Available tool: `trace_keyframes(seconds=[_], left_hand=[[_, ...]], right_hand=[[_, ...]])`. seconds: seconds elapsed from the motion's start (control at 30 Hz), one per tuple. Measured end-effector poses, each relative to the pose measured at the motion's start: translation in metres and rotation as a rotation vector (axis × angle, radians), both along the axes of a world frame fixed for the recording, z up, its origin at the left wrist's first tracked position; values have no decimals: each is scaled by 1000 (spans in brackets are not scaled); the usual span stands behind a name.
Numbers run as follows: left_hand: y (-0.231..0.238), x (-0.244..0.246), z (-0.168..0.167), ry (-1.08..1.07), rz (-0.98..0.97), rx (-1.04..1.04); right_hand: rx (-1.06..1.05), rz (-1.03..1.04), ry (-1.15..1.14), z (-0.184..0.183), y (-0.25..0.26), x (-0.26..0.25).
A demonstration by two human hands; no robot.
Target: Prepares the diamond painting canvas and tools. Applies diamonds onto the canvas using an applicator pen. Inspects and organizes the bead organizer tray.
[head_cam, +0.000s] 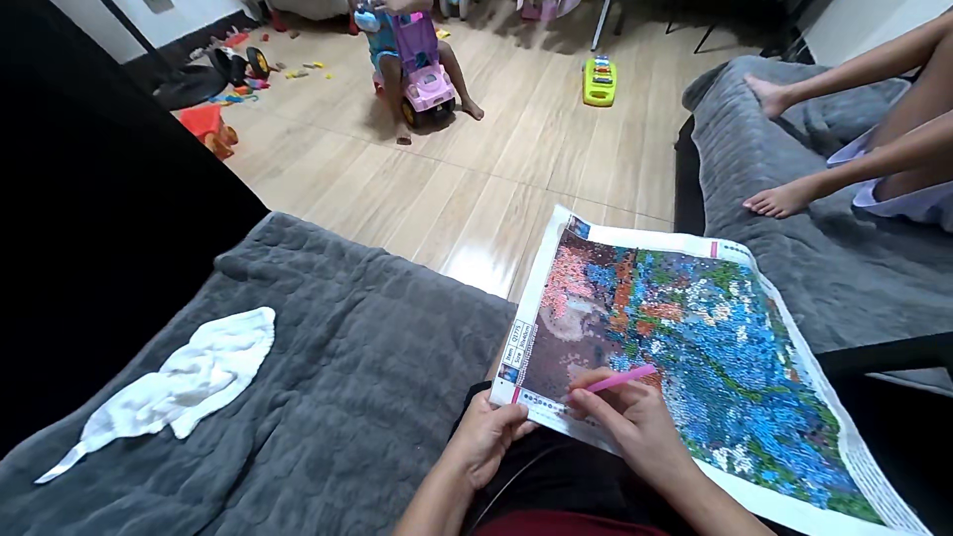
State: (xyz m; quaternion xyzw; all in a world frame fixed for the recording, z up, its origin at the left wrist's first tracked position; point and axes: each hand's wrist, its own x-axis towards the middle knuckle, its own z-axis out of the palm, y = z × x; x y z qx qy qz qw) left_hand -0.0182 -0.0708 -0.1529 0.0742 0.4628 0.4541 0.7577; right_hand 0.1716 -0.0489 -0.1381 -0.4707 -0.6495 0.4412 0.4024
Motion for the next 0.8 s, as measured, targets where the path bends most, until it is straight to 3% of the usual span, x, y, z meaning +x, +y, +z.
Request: trace_keyframes(seconds=[0.2, 0.47, 0.8], left_hand=[[2, 9, 2, -13, 135, -70], [5, 21, 10, 156, -27, -70], [11, 31, 12, 240, 0, -129]], right_hand=[[13, -5, -24, -3, -3, 3], [25, -24, -36, -6, -4, 4], [32, -51, -37, -3, -3, 5]])
